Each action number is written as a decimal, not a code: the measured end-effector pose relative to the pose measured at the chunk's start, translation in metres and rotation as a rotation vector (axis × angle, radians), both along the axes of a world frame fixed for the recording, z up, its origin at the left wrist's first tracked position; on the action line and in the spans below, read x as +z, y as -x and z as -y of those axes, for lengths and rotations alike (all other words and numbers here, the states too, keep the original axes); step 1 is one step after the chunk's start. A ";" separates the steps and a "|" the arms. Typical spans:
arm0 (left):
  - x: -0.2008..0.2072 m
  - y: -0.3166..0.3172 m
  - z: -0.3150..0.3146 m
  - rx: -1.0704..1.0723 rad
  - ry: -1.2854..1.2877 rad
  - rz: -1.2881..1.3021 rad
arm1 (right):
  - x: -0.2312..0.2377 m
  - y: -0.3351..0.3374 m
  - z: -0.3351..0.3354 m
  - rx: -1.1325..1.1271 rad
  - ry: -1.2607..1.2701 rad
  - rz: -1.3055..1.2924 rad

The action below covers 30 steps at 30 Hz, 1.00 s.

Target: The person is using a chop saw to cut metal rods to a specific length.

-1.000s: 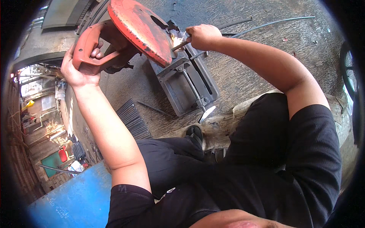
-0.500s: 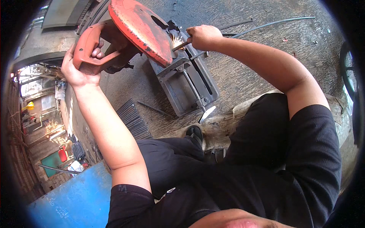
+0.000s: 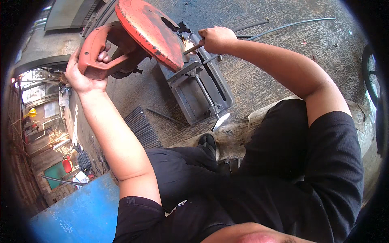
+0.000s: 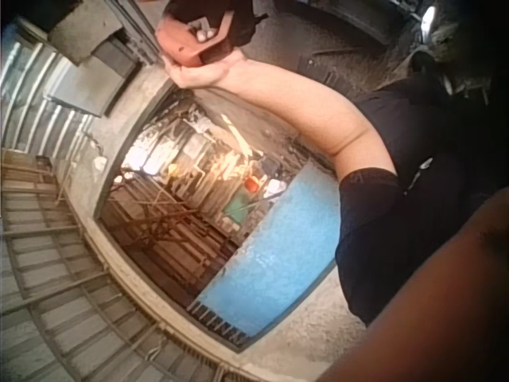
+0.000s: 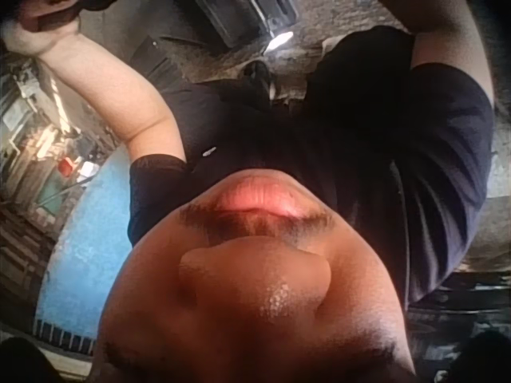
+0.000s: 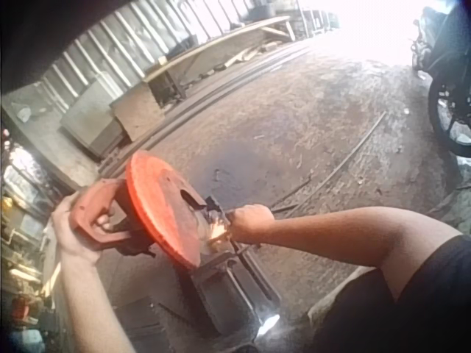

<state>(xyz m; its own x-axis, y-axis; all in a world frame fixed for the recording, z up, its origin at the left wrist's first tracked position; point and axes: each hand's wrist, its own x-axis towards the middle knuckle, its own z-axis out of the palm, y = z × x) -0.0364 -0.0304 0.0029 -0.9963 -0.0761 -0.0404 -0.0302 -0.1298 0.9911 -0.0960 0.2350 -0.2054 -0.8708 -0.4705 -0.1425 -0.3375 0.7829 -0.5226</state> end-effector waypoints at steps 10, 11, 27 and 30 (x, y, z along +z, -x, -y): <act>0.001 -0.002 -0.005 0.046 0.042 0.004 | -0.002 0.001 0.002 -0.014 -0.013 -0.007; 0.001 -0.002 -0.006 0.091 0.067 0.000 | -0.003 0.001 0.002 -0.011 -0.019 0.000; 0.002 0.001 0.000 0.088 0.054 0.070 | -0.006 0.000 0.001 -0.014 -0.023 -0.002; 0.002 0.001 0.001 0.061 0.027 0.066 | -0.008 -0.001 0.001 -0.019 -0.015 -0.006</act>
